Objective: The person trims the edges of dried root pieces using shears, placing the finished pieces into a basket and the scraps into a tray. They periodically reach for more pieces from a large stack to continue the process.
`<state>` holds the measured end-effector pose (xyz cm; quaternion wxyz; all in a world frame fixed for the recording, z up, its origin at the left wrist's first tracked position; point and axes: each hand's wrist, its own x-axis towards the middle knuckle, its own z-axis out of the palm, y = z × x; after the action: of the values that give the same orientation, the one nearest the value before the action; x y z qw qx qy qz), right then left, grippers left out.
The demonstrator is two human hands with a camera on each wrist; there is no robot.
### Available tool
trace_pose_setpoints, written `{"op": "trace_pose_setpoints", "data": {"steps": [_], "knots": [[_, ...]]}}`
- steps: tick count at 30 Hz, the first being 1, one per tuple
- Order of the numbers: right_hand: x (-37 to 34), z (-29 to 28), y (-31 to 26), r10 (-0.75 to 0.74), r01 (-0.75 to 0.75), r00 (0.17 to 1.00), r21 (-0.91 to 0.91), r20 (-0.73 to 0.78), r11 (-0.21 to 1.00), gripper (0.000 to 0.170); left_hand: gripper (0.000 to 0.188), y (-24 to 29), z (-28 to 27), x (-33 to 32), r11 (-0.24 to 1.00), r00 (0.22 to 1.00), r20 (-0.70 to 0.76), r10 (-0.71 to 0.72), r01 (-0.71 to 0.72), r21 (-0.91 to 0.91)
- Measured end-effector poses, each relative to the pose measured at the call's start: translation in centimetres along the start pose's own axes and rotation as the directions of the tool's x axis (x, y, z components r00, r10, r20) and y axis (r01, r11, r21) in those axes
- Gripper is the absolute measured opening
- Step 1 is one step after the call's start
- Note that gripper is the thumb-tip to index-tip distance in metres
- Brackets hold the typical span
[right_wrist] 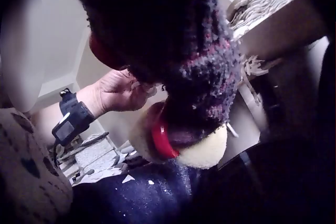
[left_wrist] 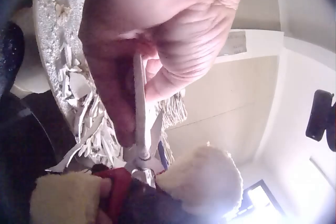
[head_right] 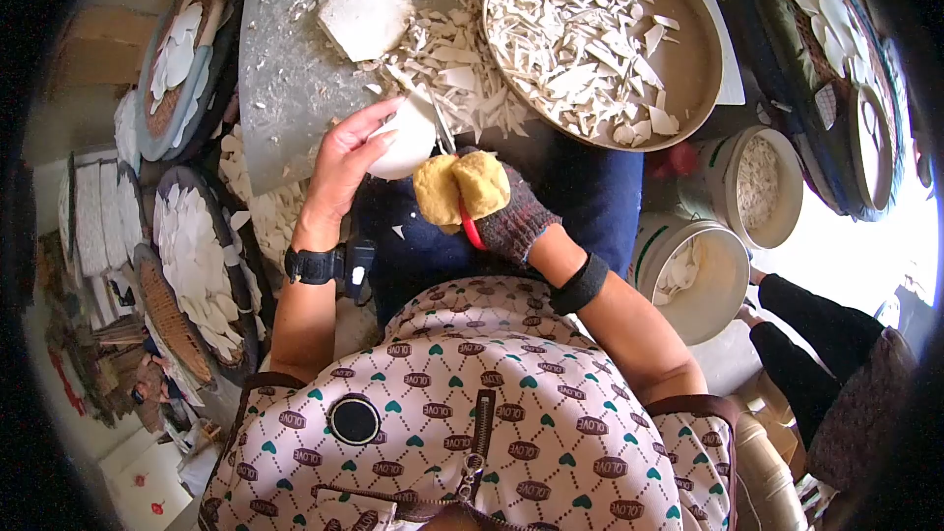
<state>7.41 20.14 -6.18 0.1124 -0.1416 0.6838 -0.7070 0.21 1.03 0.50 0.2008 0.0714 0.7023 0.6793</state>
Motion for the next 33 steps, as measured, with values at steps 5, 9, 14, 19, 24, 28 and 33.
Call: {"op": "trace_pose_setpoints", "data": {"steps": [5,9,14,19,24,28,33], "knots": [[-0.7,-0.2,0.0,0.063,-0.072,0.996,0.132,0.07,0.989,0.026,0.052,-0.9,1.4,0.4,0.956,0.871,-0.473,0.131,-0.238,-0.173],[-1.5,0.2,-0.2,0.067,-0.067,0.996,-0.005,0.053,0.998,0.025,0.049,-1.6,1.1,1.1,0.942,0.814,-0.571,0.108,-0.268,-0.203],[-1.1,0.4,-1.4,0.177,-0.179,0.983,0.458,0.049,0.871,0.027,0.048,-1.1,1.5,1.2,0.934,0.838,-0.54,0.073,-0.247,-0.256],[-0.8,0.1,-2.2,0.089,-0.311,0.95,0.935,0.3,0.172,0.021,0.048,-0.8,1.9,1.3,0.939,0.883,-0.466,0.046,-0.197,-0.28],[-1.5,-1.9,-3.0,-0.13,0.23,0.955,-0.393,0.266,0.891,0.039,0.045,-0.9,1.4,1.6,0.939,0.919,-0.39,0.066,-0.189,-0.287],[-1.9,-1.2,-3.2,-0.305,0.293,0.952,-0.421,0.04,0.859,0.032,0.048,1.8,1.2,2.3,0.975,0.956,-0.29,0.027,-0.09,-0.204],[-3.0,-0.4,-0.4,0.109,-0.103,0.993,-0.118,0.052,0.988,0.03,0.054,9.6,0.2,4.2,0.93,0.814,0.452,-0.366,0.337,0.147]]}}
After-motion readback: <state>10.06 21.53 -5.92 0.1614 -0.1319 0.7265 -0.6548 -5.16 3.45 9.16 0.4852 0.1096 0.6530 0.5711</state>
